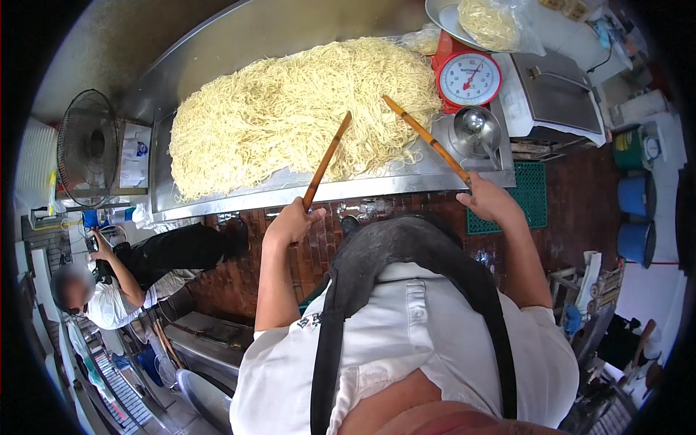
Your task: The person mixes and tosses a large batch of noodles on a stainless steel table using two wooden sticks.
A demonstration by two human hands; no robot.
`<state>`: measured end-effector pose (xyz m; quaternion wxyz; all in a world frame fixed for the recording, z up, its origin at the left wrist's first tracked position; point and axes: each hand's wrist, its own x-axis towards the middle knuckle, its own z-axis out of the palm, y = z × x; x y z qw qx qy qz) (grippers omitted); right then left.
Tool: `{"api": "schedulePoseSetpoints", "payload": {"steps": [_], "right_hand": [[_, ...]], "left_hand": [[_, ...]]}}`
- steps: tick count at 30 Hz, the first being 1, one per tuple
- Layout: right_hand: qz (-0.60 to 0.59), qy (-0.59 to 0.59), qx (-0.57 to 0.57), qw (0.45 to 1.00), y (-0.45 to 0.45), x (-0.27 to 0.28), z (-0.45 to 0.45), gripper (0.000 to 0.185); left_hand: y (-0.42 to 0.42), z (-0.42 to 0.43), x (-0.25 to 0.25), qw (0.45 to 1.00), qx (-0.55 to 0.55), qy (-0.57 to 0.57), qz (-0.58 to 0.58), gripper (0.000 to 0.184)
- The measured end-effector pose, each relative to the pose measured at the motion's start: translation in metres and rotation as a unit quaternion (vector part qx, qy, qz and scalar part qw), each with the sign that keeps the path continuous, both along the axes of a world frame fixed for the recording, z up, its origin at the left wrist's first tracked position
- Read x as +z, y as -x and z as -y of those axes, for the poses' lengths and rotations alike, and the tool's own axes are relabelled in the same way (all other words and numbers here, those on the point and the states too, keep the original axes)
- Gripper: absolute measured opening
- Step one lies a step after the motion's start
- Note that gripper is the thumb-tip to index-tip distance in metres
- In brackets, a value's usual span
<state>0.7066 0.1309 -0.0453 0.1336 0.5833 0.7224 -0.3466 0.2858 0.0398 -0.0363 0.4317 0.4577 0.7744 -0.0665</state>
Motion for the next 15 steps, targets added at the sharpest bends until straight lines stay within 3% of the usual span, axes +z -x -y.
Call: {"api": "schedulePoseSetpoints", "payload": {"steps": [9,15], "right_hand": [[0.013,0.012,0.002,1.0,0.0051,0.006,0.0011,0.056],[0.016,0.0,0.019,1.0,0.0032,0.0005,-0.0007,0.065]], "left_hand": [[0.0006,0.0015,-0.0041,1.0,0.007,-0.005,0.004,0.062],[-0.0005,-0.0005,0.0003,1.0,0.008,-0.006,0.012,0.06]]}}
